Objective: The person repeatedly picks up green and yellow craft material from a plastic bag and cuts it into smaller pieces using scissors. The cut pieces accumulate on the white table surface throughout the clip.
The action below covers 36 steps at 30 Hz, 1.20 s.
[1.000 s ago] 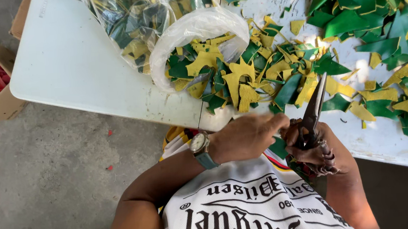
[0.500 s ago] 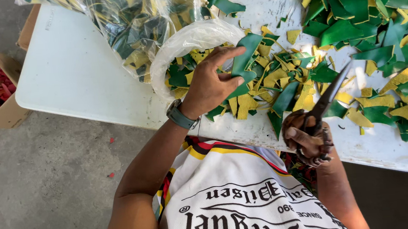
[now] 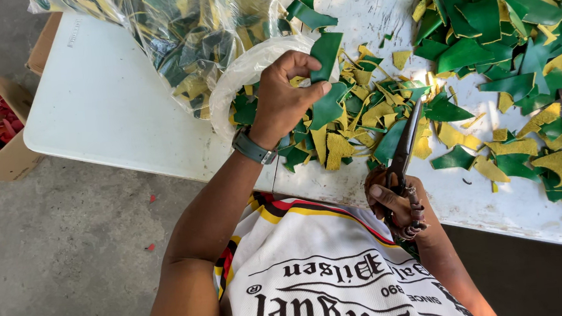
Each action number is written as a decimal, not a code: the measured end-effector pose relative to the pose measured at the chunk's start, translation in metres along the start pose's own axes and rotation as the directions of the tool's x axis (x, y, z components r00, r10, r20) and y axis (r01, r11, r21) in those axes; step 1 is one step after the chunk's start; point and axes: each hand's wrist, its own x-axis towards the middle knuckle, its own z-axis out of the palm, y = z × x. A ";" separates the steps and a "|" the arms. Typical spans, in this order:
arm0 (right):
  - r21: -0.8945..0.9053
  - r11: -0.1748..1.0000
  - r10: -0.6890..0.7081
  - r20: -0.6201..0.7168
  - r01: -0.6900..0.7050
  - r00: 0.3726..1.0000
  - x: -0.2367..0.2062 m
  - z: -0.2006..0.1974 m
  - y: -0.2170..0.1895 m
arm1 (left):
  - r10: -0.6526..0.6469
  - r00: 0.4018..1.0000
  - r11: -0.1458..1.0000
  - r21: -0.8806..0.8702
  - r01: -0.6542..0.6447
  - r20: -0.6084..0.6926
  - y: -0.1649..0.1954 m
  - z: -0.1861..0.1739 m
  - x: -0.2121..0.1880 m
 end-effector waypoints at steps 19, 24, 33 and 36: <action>0.021 1.000 -0.001 -0.028 0.002 1.000 0.003 0.006 0.008 | 0.025 1.000 1.000 -0.012 -0.026 -0.017 0.002 -0.010 0.014; 0.023 1.000 -0.011 0.003 0.010 1.000 0.002 0.008 0.009 | 0.053 0.998 0.999 0.006 -0.053 -0.034 0.005 -0.013 0.014; -0.073 0.995 0.066 0.038 -0.063 0.997 0.009 0.031 0.006 | 0.047 0.970 0.926 -0.353 -0.131 -0.237 0.005 0.014 0.025; -0.137 0.984 0.122 0.058 -0.113 0.991 0.018 0.036 0.006 | -0.024 0.954 0.777 -0.606 -0.171 -0.300 0.006 0.034 0.027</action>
